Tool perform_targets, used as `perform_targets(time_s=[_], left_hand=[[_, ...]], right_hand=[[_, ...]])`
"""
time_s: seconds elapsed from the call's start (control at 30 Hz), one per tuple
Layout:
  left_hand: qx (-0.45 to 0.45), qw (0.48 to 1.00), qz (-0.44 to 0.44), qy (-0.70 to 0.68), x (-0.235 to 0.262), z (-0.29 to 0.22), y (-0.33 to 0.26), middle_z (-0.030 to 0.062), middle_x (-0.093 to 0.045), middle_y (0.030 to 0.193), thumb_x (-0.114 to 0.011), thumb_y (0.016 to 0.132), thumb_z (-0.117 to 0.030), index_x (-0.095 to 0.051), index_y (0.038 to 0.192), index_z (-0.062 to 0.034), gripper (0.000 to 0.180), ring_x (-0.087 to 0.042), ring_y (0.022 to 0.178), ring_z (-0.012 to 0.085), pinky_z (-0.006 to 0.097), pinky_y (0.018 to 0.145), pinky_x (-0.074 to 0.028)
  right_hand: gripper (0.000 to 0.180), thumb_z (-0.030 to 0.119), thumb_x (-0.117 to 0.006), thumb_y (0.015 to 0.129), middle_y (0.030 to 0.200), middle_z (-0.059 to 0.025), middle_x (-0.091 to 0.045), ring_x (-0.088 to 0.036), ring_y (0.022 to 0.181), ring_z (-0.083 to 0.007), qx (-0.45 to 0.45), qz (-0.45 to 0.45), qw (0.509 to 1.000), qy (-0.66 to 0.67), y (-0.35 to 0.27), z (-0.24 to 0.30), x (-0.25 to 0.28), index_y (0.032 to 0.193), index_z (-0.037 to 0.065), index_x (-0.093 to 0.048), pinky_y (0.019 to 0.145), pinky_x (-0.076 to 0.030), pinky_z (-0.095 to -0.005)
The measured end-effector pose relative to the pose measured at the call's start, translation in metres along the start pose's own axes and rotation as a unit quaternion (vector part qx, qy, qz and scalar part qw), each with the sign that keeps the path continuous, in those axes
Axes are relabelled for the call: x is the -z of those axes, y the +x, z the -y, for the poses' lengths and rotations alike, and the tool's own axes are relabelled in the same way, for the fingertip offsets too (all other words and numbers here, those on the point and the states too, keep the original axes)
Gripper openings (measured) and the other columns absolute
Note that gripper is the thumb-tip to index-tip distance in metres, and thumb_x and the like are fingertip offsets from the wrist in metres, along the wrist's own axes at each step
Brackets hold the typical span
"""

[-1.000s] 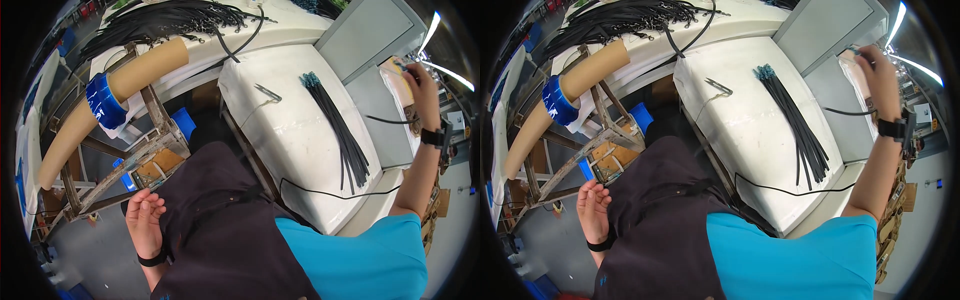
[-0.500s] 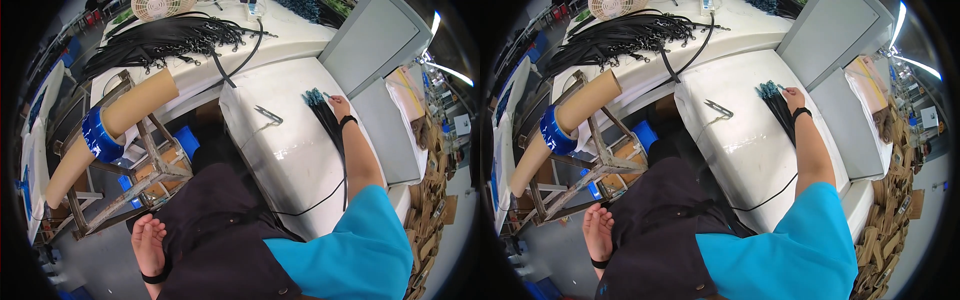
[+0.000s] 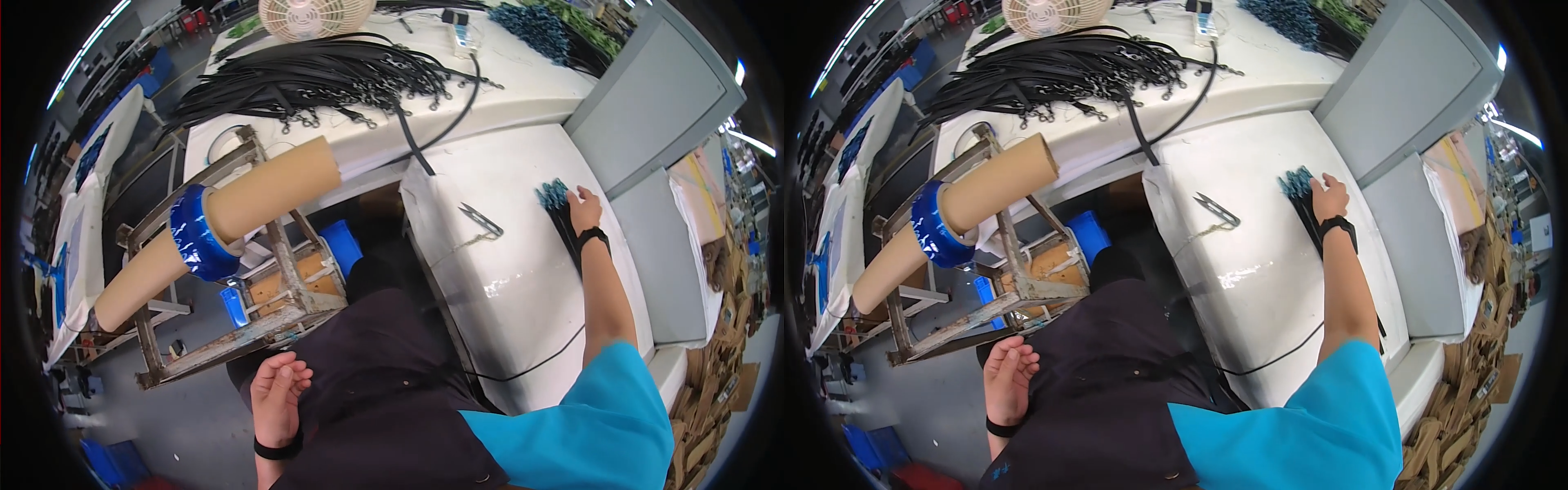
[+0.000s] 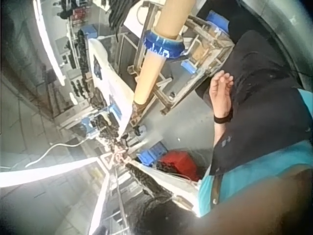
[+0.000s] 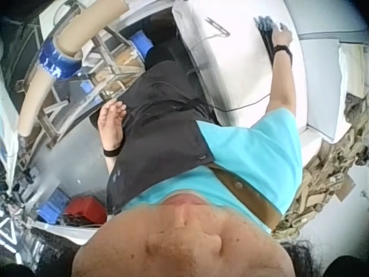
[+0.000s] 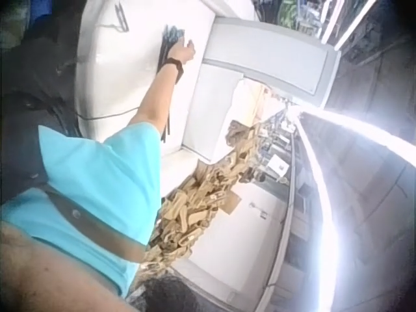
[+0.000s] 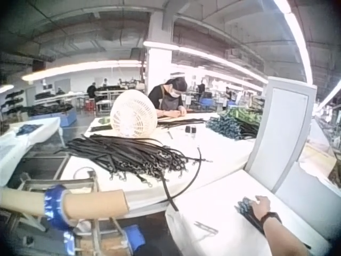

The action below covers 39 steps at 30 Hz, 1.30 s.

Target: Assembling small metal clips onto black straps and organizing them by placing them into plastic sleeves and sorting onto a pile.

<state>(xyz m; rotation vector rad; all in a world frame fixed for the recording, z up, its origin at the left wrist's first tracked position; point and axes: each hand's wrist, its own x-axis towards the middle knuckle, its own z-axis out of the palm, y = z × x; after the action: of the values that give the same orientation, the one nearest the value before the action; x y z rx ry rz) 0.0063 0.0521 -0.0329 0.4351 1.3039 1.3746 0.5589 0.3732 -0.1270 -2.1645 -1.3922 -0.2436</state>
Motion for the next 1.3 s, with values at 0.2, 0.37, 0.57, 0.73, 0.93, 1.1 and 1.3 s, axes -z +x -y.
perform_targets(time_s=[0.2,0.37,0.57,0.73,0.93,1.1,1.3], left_hand=[[0.026,1.0,0.004,-0.014,0.004,0.006,0.001,0.0087,-0.064,0.095,-0.054,0.092,-0.011,-0.056,0.11,-0.0008,0.021,-0.063,0.084,0.0161,0.027,0.075,-0.05],[0.022,1.0,0.017,-0.004,0.006,0.006,-0.001,0.0071,-0.064,0.096,-0.053,0.093,-0.013,-0.056,0.11,-0.0027,0.02,-0.063,0.087,0.0159,0.028,0.076,-0.05],[0.018,1.0,-0.011,-0.016,0.021,0.007,-0.006,0.0077,-0.064,0.097,-0.05,0.093,-0.01,-0.055,0.11,-0.002,0.019,-0.062,0.087,0.0164,0.028,0.076,-0.049],[0.024,0.998,-0.048,-0.024,0.029,0.007,-0.012,0.0079,-0.064,0.096,-0.051,0.093,-0.01,-0.055,0.11,-0.002,0.019,-0.062,0.087,0.0166,0.028,0.077,-0.049],[0.018,0.998,-0.059,-0.031,0.04,0.01,-0.01,0.0087,-0.064,0.096,-0.052,0.092,-0.009,-0.056,0.11,-0.0015,0.019,-0.062,0.087,0.016,0.027,0.076,-0.049],[0.026,0.998,-0.059,-0.025,0.037,0.005,-0.006,0.0081,-0.064,0.096,-0.052,0.093,-0.01,-0.056,0.109,-0.0021,0.018,-0.062,0.087,0.0163,0.027,0.076,-0.05],[0.007,0.998,-0.055,-0.039,0.042,0.006,-0.008,0.0088,-0.064,0.097,-0.052,0.092,-0.009,-0.056,0.11,-0.0016,0.019,-0.062,0.088,0.0156,0.026,0.076,-0.049]], right_hand=[[0.018,0.017,-0.063,0.085,0.093,-0.0104,-0.063,-0.06,0.081,-0.0198,0.215,0.148,0.907,0.332,-0.017,0.159,0.049,0.097,0.004,-0.066,0.074,-0.048,-0.0296],[0.016,0.015,-0.063,0.084,0.081,-0.0116,-0.062,-0.059,0.072,-0.02,0.401,0.277,0.796,0.359,-0.04,0.29,0.073,0.089,0.0,-0.066,0.066,-0.047,-0.0289],[0.011,0.011,-0.06,0.081,0.08,-0.0112,-0.061,-0.059,0.074,-0.0264,0.527,0.195,0.769,0.303,-0.024,0.388,0.024,0.088,0.007,-0.067,0.066,-0.047,-0.0339],[0.021,0.01,-0.055,0.078,0.09,-0.0013,-0.052,-0.05,0.096,-0.0188,0.67,-0.012,0.742,-0.01,-0.012,0.433,0.005,0.094,0.019,-0.065,0.077,-0.039,-0.0339],[0.018,0.009,-0.054,0.078,0.091,-0.0007,-0.052,-0.051,0.094,-0.0167,0.715,0.012,0.69,-0.11,0.012,0.457,-0.005,0.092,0.017,-0.06,0.079,-0.038,-0.0322],[0.015,0.012,-0.056,0.077,0.089,-0.001,-0.053,-0.052,0.094,-0.0157,0.756,-0.01,0.647,-0.101,0.014,0.464,-0.002,0.089,0.018,-0.063,0.079,-0.038,-0.0321],[0.009,0.012,-0.058,0.082,0.085,-0.0052,-0.058,-0.056,0.086,-0.0192,0.559,0.059,0.773,0.294,0.004,0.474,0.009,0.09,0.011,-0.061,0.078,-0.042,-0.0313]])
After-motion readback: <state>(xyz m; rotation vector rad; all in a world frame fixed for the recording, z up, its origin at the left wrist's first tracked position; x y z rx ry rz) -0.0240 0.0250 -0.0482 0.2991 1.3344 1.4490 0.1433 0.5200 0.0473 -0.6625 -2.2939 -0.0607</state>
